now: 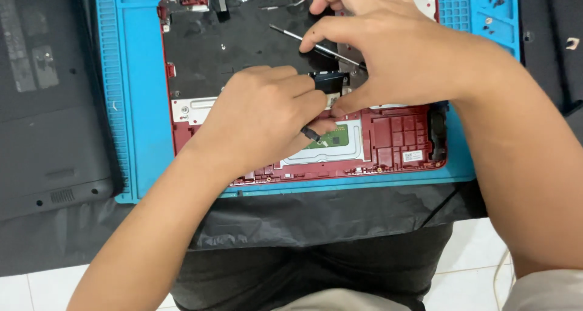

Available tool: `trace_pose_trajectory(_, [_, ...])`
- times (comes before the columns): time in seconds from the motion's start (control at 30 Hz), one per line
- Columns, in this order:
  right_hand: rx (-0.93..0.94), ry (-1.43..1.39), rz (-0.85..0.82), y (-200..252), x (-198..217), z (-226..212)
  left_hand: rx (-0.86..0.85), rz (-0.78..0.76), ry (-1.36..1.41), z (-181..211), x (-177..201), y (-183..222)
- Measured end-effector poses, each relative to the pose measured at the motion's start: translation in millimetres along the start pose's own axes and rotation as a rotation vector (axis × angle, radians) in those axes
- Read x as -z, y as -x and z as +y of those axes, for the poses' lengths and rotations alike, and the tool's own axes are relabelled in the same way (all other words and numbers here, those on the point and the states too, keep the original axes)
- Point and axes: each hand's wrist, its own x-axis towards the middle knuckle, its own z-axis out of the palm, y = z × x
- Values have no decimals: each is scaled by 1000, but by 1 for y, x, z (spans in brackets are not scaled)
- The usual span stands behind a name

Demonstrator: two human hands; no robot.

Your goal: The recorder is performing repairs on a laptop, including unscrewing components and adjusting internal cables.

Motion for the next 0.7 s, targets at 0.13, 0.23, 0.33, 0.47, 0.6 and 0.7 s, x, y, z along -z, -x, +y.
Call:
trace_pose_trajectory(0.13, [-18,-61,-8,-2,0,-2,-3,23,55,-5,0,10])
trace_pose_trajectory(0.23, [40,12,-4,-3,0,-1,-22,97,98,-3,10,6])
trace_pose_trajectory(0.33, [-26,62,-27,2,2,-6,-31,163,187,-4,1,14])
trace_pose_trajectory(0.47, [-15,27,11,12,0,-4,22,180,254,7,0,11])
trace_pose_trajectory(0.6, [-18,1,94,21,-14,11,89,172,477,7,-5,10])
trace_pose_trajectory(0.7, [-35,-49,93,26,-17,16,162,103,647,7,-5,6])
